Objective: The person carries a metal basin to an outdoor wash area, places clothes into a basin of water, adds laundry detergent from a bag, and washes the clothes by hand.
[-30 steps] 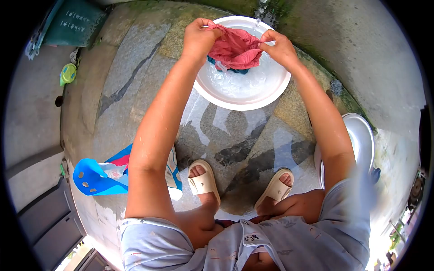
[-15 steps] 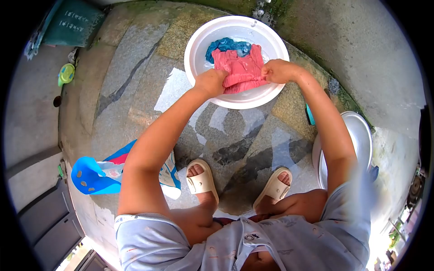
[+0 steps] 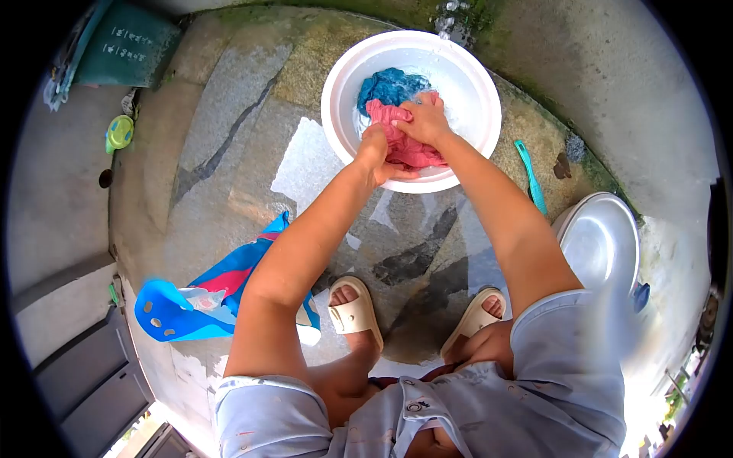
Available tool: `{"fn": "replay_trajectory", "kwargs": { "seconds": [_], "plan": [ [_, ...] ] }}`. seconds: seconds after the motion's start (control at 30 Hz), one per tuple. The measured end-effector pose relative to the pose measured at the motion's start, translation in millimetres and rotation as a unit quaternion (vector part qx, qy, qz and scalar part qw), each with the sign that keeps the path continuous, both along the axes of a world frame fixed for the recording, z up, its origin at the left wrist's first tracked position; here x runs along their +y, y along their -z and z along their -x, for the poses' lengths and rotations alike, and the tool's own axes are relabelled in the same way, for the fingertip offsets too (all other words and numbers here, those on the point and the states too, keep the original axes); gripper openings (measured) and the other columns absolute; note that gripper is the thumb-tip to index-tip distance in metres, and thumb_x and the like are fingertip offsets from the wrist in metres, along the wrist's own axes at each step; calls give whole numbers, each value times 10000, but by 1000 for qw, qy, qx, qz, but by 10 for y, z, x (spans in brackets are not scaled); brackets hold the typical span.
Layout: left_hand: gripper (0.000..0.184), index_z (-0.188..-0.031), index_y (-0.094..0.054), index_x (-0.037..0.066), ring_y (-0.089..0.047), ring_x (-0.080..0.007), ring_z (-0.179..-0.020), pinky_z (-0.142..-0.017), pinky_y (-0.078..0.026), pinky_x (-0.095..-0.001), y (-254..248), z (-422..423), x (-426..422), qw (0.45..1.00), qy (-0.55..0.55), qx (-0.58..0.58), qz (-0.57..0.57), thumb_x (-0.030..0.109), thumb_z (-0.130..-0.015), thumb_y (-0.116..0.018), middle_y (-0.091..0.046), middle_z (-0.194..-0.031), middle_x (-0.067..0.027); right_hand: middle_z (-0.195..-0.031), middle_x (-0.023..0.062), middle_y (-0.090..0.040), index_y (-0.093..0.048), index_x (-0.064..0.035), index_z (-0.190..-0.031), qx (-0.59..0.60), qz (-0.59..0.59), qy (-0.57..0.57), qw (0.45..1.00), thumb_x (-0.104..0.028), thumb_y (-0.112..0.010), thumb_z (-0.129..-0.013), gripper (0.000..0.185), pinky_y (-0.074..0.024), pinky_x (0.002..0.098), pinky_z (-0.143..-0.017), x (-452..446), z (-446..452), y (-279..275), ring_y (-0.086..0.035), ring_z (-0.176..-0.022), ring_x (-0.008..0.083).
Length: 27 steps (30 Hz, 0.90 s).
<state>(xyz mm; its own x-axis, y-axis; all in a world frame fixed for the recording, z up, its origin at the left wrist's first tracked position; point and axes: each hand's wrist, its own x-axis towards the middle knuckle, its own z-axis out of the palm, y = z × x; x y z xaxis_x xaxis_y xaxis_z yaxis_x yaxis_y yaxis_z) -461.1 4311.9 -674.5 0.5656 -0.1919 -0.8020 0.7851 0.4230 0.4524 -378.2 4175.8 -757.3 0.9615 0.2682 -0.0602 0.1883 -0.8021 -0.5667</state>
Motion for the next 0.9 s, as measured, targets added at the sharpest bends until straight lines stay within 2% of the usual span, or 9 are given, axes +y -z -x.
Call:
{"fn": "replay_trajectory", "kwargs": {
  "seconds": [0.13,0.17,0.23,0.37,0.4,0.47,0.67,0.77,0.9],
  "plan": [
    [702,-1462,-317,82,-455,-422,-1293,-983,-450,-665,94,-42,105,997,-54,43,37,580,-1013,-112,-396,-1435,-225,-852,121,-653,-623,-106,-865,75,-280,-18,957,-246,-728,-794,189,-490,404,-720,382,166,-508,-630,-792,287],
    [716,-1436,-356,94,-483,-392,-1277,-999,-455,-626,310,-109,174,992,-74,-11,102,610,-999,-119,-439,-1396,-210,-654,44,-445,-470,-41,-760,61,-281,-6,958,-125,-745,-799,290,-441,290,-651,489,344,-834,-433,-673,116],
    [750,-1383,-434,118,-538,-332,-1246,-1030,-464,-549,875,-231,325,961,-110,-120,223,669,-972,-134,-527,-1319,-179,-665,92,-596,-543,-68,-745,19,-310,-35,950,-188,-710,-792,210,-464,374,-628,569,604,-996,-607,-650,272],
    [577,-1363,-447,95,-543,-293,-1235,-1008,-497,-467,261,-41,-124,978,-174,-91,67,529,-1035,-256,-528,-1341,-149,-602,99,-536,-543,-80,-704,-64,-211,-45,974,-292,-684,-868,302,-451,366,-570,319,438,-861,-543,-560,249],
    [430,-1295,-484,119,-594,-240,-1105,-851,-552,-390,294,-76,-172,978,-169,-75,95,443,-1043,-356,-558,-1245,-110,-594,92,-580,-574,-108,-694,-47,-157,45,985,-394,-633,-881,347,-453,396,-554,210,187,-729,-560,-560,323],
    [450,-1353,-436,114,-579,-243,-1141,-876,-554,-412,237,-170,-182,991,-77,-110,25,429,-1045,-344,-532,-1279,-109,-700,105,-675,-608,-119,-697,79,-84,160,980,-437,-592,-858,357,-525,445,-670,-22,-141,-647,-661,-715,345],
    [408,-1353,-410,41,-589,-251,-1058,-776,-607,-424,310,-311,166,983,-90,-135,-80,231,-999,-476,-526,-1197,-126,-1004,143,-709,-631,-189,-1179,70,-115,142,981,-507,-607,-881,437,-502,421,-883,-588,-516,-33,-659,-1018,349],
    [443,-1376,-384,84,-573,-253,-1099,-855,-577,-458,387,-287,232,988,-62,-25,-137,146,-960,-523,-527,-1213,-117,-1015,152,-712,-617,-171,-1259,-222,109,17,969,-476,-630,-884,483,-499,412,-919,-601,-280,405,-661,-1032,340],
    [507,-1378,-383,118,-563,-250,-1128,-984,-479,-527,548,-249,25,985,-21,-82,-152,70,-909,-569,-531,-1250,-84,-1018,159,-703,-633,-101,-1087,45,-70,57,995,-440,-657,-869,404,-530,400,-864,-344,-230,33,-674,-986,315]
  ]
}}
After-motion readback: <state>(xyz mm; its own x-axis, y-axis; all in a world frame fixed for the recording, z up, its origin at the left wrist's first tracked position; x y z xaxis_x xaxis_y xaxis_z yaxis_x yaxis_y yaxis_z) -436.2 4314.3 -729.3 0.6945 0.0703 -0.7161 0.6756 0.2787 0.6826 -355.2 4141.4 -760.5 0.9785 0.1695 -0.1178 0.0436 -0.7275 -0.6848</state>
